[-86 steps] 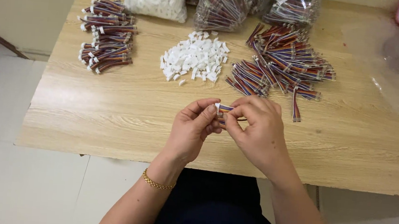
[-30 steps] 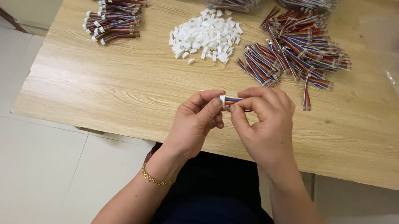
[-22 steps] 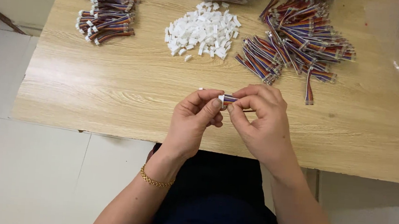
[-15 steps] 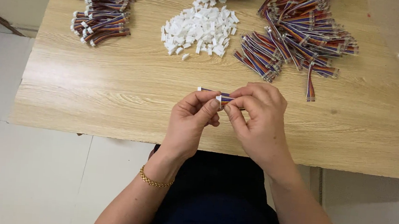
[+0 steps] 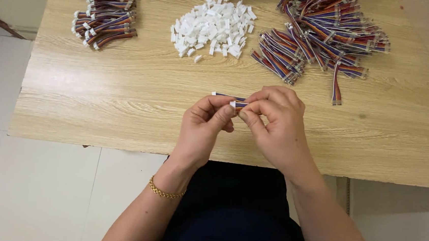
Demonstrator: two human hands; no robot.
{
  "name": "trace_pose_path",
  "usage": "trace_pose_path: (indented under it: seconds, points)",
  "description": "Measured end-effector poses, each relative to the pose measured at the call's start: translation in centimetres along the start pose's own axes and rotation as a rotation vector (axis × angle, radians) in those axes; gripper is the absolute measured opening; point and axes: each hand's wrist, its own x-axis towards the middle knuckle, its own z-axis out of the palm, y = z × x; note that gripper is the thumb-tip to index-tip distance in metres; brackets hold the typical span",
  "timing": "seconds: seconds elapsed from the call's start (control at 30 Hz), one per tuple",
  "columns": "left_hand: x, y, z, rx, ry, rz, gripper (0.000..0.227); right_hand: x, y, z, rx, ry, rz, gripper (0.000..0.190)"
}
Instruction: Assembling wire harnesses by manually attaching plastic connectors to wire bundles.
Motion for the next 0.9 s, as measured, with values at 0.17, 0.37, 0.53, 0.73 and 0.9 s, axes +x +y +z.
trace_pose_path:
  seconds: [0.17,0.37,0.53,0.73,0.9]
  points:
    - [0.2,-0.5,-0.5,-0.086,-0.004,-0.019,0.021,-0.2,-0.7,-0.4,-0.049,-0.011,0.059,0.013]
    - [-0.1,-0.2,-0.2,-0.075,-0.018,-0.007,0.021,-0.1,0.3,0.2,0.084,-0.011,0.043,0.012]
    - [-0.3,0.7,-0.1,0.003,-0.037,0.030,0.020,-0.2,-0.7,-0.1,0.090,-0.018,0.022,0.010]
    - [-0.4,0.6,-0.3,-0.018,-0.055,0.025,0.021,-0.2,-1.3,-0.2,-0.025,0.004,-0.012,0.012]
    - [-0.4,0.5,-0.3,-0.031,-0.045,0.023,0.020,-0.4,-1.0,0.4,0.081,0.021,0.015,0.012]
